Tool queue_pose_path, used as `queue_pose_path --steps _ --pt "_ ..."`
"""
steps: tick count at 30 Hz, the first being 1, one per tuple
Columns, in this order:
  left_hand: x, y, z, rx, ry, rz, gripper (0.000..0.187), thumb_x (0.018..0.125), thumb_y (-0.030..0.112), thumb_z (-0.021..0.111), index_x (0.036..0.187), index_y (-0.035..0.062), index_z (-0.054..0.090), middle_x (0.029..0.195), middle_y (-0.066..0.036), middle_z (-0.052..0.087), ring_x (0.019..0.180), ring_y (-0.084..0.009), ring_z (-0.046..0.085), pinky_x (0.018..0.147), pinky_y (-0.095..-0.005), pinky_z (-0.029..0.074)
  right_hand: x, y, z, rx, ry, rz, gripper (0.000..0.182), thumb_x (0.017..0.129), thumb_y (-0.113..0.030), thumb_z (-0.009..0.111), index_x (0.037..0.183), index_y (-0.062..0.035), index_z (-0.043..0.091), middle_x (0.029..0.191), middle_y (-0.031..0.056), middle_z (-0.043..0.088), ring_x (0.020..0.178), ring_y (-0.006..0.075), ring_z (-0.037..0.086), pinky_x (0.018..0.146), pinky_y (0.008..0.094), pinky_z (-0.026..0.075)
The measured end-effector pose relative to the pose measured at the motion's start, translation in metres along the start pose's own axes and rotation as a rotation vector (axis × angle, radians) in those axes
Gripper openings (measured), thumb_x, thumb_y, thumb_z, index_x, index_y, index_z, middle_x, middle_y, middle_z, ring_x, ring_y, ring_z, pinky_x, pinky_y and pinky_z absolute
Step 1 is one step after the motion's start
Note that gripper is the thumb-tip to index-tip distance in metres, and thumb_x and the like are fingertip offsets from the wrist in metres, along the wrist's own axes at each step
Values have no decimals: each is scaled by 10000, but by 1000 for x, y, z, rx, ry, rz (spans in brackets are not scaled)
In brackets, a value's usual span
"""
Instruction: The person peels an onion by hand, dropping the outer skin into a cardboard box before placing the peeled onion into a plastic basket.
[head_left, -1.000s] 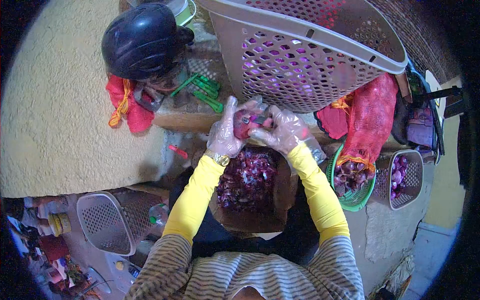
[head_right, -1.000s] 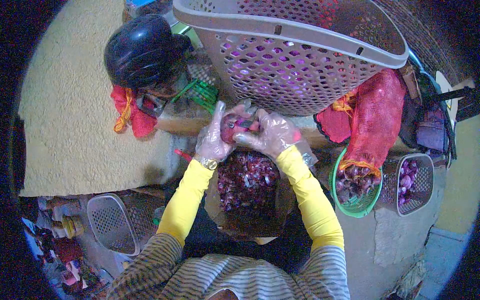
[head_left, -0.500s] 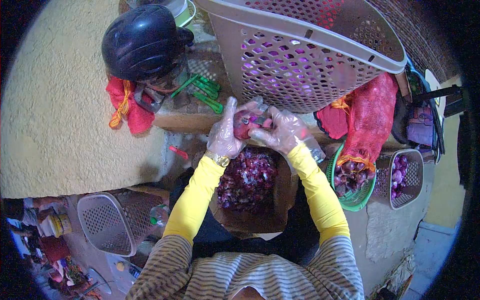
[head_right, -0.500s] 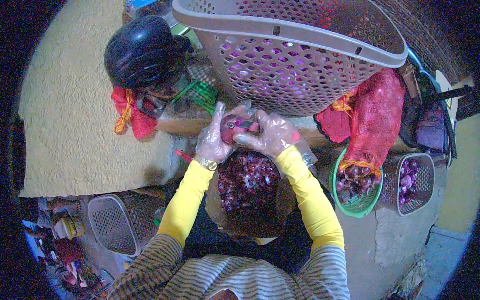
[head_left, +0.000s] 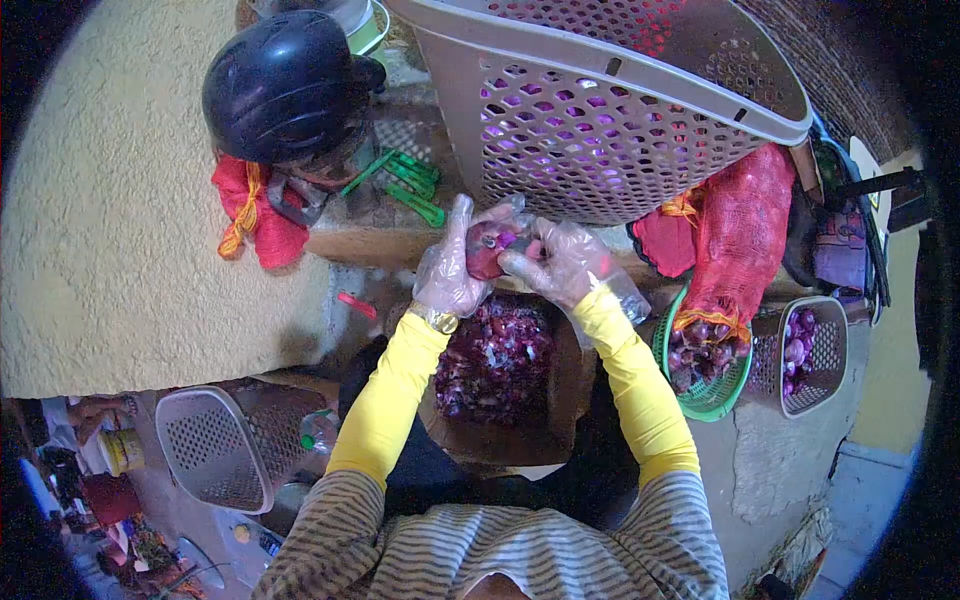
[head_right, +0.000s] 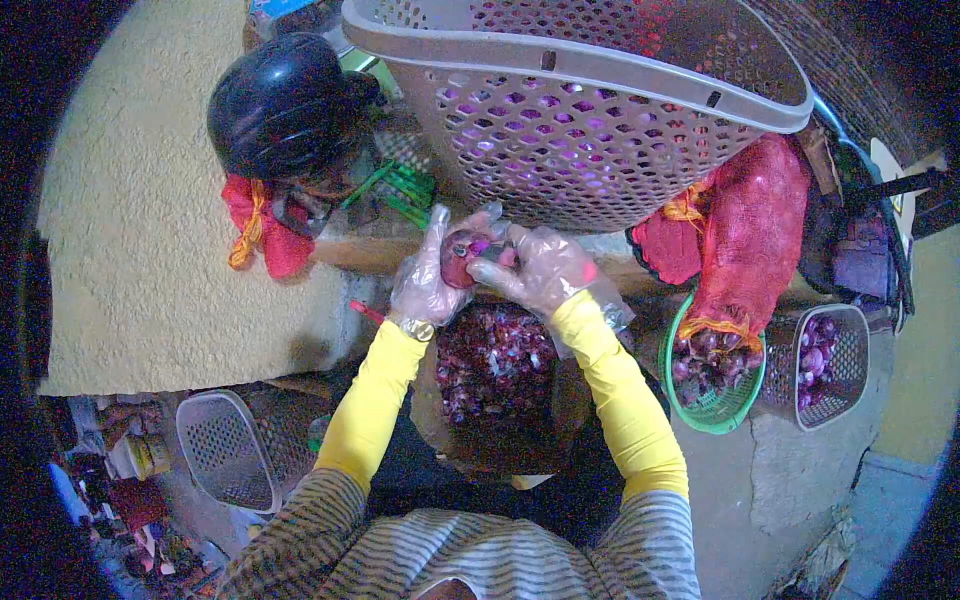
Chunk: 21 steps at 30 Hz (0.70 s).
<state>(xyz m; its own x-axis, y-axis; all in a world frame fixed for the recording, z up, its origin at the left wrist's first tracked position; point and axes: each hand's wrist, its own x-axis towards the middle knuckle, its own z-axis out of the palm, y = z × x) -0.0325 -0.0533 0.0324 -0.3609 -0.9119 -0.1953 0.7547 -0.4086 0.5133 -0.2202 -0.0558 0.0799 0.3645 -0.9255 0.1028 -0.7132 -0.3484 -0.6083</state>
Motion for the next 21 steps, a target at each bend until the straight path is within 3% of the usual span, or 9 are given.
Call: queue_pose_path --steps 3,7,9,10,11,12,16,18,21 --pt "-2 -1 13 129 106 50 673 1060 555 339 1292 -16 609 1245 -128 667 1089 -206 641 1018 -320 478 -1 0 3 -12 49 -39 563 819 -609 701 946 -60 711 719 131 698 681 349 693 642 468 540" --pt "-3 -4 10 167 68 65 644 1055 542 381 1318 -6 591 1222 -120 675 1090 -201 641 1008 -322 486 -1 4 4 -104 43 -72 558 815 -622 696 901 -70 706 699 123 692 657 347 688 618 472 534" --pt "-13 -9 17 536 -129 528 642 1050 549 390 1307 1 603 1202 -112 682 1088 -191 641 993 -327 496 0 5 4 -98 37 -62 556 815 -625 693 886 -74 705 700 121 692 658 344 689 621 470 535" --pt "-10 -8 9 536 -129 527 642 1050 549 390 1307 1 603 1202 -112 682 1088 -191 641 993 -327 496 0 4 3 -92 31 -52 554 816 -628 691 871 -77 704 702 119 693 660 340 689 624 469 535" --pt "-4 -7 -5 522 -158 367 496 1038 365 485 1409 40 434 1297 -127 629 1176 -199 603 1073 -353 445 -1 3 2 -91 31 -51 554 816 -628 691 871 -77 704 702 119 693 660 340 689 624 469 535" --pt "-2 -4 -8 505 -184 207 588 1026 182 581 1511 80 265 1393 -141 576 1264 -207 565 1152 -379 393 -1 1 -1 -98 38 -55 551 821 -627 686 860 -79 708 700 121 692 665 338 690 629 470 535" --pt "-3 -3 -7 811 -244 410 504 1045 236 549 1470 58 345 1384 -142 582 1240 -214 578 1139 -381 408 -1 -1 4 -16 51 -48 555 840 -631 666 829 -78 717 703 145 689 696 345 693 650 474 535" --pt "0 1 -4 88 -44 16 434 1065 323 493 1381 27 471 1362 -140 597 1212 -210 587 1133 -372 412 -1 -2 1 -37 5 -29 551 844 -629 663 833 -81 721 709 151 689 705 350 692 658 476 535" --pt "0 -2 5 65 150 9 579 1040 524 454 1162 -2 662 1155 -119 698 979 -201 662 931 -346 539 -1 1 0 -84 -67 -21 551 852 -634 650 826 -89 725 717 163 690 719 359 691 673 479 535"
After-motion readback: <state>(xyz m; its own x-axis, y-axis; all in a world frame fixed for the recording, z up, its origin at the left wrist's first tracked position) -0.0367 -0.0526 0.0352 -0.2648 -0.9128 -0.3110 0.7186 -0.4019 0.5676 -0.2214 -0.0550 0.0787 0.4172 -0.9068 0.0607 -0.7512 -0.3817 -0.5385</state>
